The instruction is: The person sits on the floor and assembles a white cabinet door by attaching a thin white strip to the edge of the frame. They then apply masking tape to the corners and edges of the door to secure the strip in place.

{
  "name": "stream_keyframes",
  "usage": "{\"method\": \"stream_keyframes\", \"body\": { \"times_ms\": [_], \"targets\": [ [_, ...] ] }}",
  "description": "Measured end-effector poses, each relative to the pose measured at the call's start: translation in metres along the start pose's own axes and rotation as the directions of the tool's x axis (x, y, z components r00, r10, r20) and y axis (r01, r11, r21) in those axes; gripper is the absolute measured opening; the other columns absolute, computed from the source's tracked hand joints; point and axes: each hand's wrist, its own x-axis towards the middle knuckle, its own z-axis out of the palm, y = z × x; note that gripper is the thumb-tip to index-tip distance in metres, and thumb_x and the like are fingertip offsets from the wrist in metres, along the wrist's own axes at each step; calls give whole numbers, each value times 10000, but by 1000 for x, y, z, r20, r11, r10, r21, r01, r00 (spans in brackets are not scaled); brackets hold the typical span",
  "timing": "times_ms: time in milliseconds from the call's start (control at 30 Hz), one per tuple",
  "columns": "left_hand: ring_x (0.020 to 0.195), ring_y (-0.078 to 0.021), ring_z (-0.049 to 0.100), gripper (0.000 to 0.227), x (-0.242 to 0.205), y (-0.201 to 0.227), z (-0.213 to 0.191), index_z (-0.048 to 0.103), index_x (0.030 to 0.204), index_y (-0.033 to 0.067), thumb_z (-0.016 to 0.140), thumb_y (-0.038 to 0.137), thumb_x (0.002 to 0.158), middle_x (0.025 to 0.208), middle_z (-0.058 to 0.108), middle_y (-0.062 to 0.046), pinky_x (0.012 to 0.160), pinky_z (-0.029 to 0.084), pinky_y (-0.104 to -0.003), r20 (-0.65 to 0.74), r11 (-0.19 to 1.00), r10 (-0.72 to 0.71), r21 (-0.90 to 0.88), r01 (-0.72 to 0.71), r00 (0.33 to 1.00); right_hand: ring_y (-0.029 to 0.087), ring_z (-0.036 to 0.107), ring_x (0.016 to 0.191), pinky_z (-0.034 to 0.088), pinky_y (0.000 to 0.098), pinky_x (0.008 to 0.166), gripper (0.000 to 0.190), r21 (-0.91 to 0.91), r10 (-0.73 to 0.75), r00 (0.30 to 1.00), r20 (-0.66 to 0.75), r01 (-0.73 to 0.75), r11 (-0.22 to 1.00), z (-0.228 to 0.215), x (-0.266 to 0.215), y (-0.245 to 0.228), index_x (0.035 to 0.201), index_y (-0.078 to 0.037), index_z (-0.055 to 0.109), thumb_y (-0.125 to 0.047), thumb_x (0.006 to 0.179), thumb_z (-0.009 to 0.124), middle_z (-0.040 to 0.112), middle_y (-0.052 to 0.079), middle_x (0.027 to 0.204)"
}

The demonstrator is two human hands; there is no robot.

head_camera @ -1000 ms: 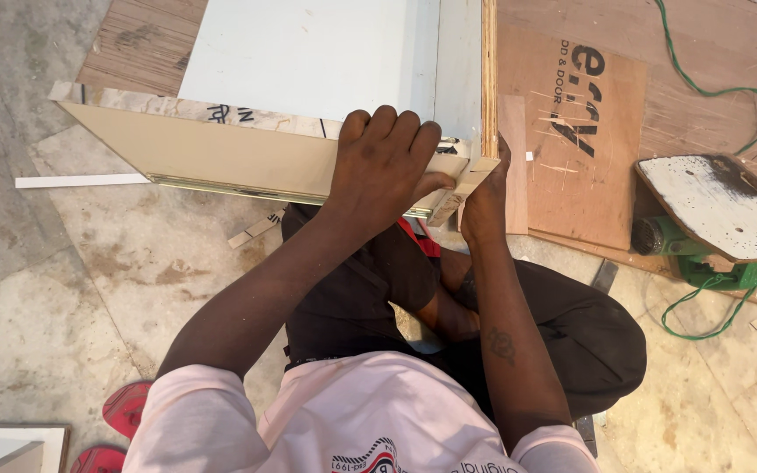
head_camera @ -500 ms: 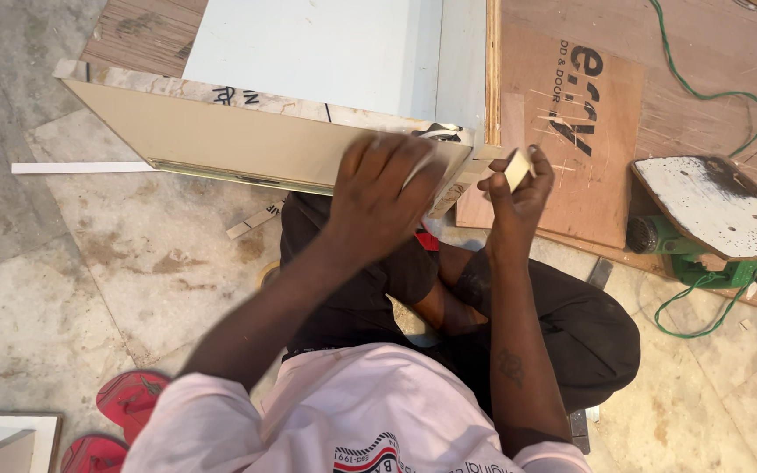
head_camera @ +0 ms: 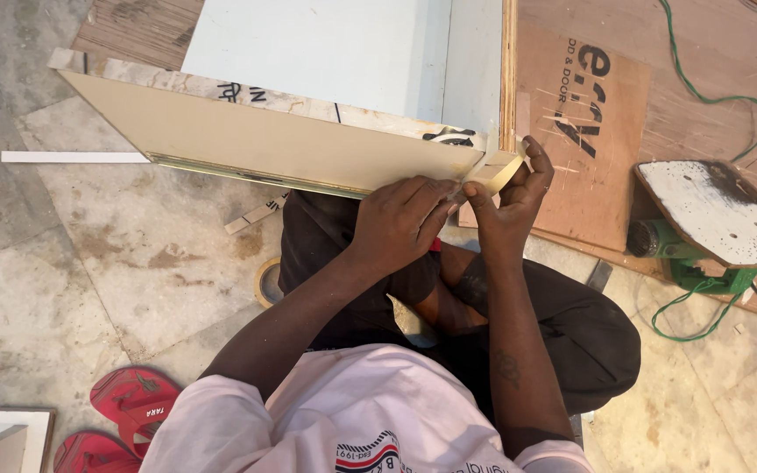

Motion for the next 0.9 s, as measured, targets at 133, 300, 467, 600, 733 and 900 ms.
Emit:
{"method": "stream_keyframes", "body": {
  "times_ms": [133, 300, 467, 600, 733, 900],
  "targets": [
    [985, -238, 686, 233, 16, 8, -13, 687, 1181, 68, 767, 182, 994, 1079, 699, -51, 844, 578, -352, -77, 992, 116, 67, -111, 990, 243, 592, 1334, 523, 378, 1153, 983, -38, -33, 999, 35, 35, 999, -3, 0, -9, 1584, -35, 239, -303, 907, 900, 571, 190, 1389],
    [1161, -249, 626, 250, 38, 15, -29, 691, 1186, 75, 776, 189, 981, 1171, 681, -42, 985, 488, -399, -105, 975, 168, 163, -150, 980, 207, 577, 1346, 538, 341, 1144, 893, 54, -114, 991, -64, 117, 992, -4, 10, -17, 1598, -50, 285, -312, 979, 872, 536, 158, 1419],
    [1189, -229, 613, 234, 45, 13, -26, 700, 1196, 97, 755, 206, 995, 1196, 679, -20, 1026, 436, -406, -99, 976, 140, 184, -120, 985, 209, 596, 1329, 535, 354, 1150, 887, 24, -119, 992, -42, 120, 992, -4, 19, -25, 1584, -64, 288, -293, 973, 889, 584, 155, 1382],
    [1191, -207, 611, 225, 45, 8, -23, 691, 1200, 104, 741, 213, 1010, 1200, 673, -14, 1097, 426, -438, -51, 976, 135, 178, -124, 990, 211, 565, 1380, 526, 366, 1185, 913, 74, -94, 995, 15, 93, 993, -8, 21, -36, 1602, -75, 265, -278, 971, 893, 566, 152, 1432],
    [1182, -203, 611, 230, 48, 9, -23, 694, 1206, 111, 734, 215, 1006, 1204, 672, -6, 1139, 410, -464, -7, 973, 130, 192, -126, 991, 227, 568, 1409, 524, 391, 1220, 937, 150, -44, 997, 66, 33, 988, -12, 22, -47, 1586, -78, 242, -258, 941, 895, 588, 177, 1481],
    [1208, -211, 604, 210, 54, 7, -13, 694, 1185, 109, 736, 209, 1006, 1215, 667, -14, 1187, 386, -476, 16, 964, 145, 223, -145, 989, 226, 561, 1405, 511, 378, 1186, 877, 104, -71, 997, 24, 68, 992, -9, 27, -49, 1612, -69, 290, -162, 974, 884, 585, 198, 1470]
  ]
}}
